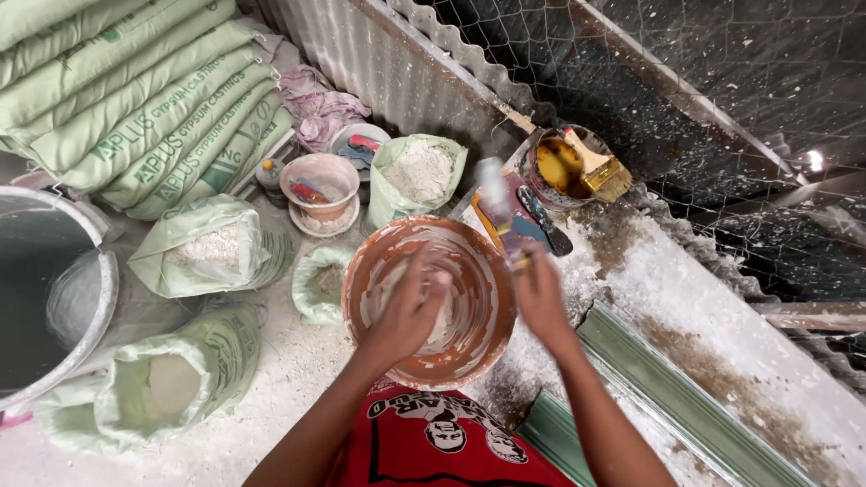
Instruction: The person wipes a surface with a yellow sponge, then picks up a green metal profile and places it on the floor. They proceed to scoop white powder from a bag into an orange bucket and mix it with a tool. Finally, they pour a yellow liquid from a small container into the bucket and continue mixing.
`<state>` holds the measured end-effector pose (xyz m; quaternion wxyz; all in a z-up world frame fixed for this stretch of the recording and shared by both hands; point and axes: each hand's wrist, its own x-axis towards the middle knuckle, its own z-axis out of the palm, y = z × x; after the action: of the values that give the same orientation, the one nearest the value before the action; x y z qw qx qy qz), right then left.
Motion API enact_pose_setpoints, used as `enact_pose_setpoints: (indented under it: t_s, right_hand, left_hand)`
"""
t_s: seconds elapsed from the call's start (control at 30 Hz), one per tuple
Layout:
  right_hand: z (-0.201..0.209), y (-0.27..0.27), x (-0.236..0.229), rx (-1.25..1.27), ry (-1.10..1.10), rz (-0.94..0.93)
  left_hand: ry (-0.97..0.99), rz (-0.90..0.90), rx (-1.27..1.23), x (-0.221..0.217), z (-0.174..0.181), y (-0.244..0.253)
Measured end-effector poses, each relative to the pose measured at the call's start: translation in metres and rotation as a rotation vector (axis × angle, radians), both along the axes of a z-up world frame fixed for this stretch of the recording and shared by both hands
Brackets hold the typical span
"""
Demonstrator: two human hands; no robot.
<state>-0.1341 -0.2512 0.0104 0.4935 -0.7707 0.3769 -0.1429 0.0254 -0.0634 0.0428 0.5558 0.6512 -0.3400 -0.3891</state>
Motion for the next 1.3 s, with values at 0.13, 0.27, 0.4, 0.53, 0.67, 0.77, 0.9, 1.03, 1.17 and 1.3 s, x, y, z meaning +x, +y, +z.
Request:
enact_pose_setpoints:
  t_s: [0.13,0.27,0.4,0.53,0.67,0.77,0.9,1.03,1.17,1.3]
  right_hand:
    - [0.022,0.049,0.016,-0.079,0.181,0.267]
    - [0.014,0.006,0.018,-0.22,0.071,0.474]
    - [0.016,-0.037,0.055,0.122,0.086,0.217]
    - [-0.028,-0.038,0.069,0.353,0.244,0.239]
    - [-0.052,-0.034,0.075,0.448,0.264,0.248]
    - [-0.054,-0.032,0.077,0.48,0.237,0.198]
    - [-0.07,-0.034,0.071,0.503,0.184,0.161]
    - [-0.062,-0.026,0.077,0.493,0.155,0.185]
    - [-0.044,-0.02,0.081,0.476,0.175,0.179]
    - [-0.033,-0.013,0.082,0.482,0.198,0.149]
  left_hand:
    - [0.047,0.183,0.004,-0.011,-0.034,-0.027]
    - [0.128,0.224,0.192,-0.001,-0.007,-0.014]
    - [-0.376,0.168,0.281,0.003,-0.076,-0.002]
    - [-0.408,0.302,0.36,0.013,-0.058,-0.009]
    - [-0.329,0.133,0.293,0.012,-0.061,-0.018]
    - [-0.045,-0.03,0.346,0.017,-0.017,-0.016]
    - [-0.335,0.137,0.491,0.028,-0.064,-0.009]
    - [-0.079,-0.023,0.63,0.013,-0.051,-0.021]
    - [-0.417,-0.078,0.223,0.016,-0.066,-0.021]
    - [-0.177,-0.037,0.712,0.032,0.007,-0.013]
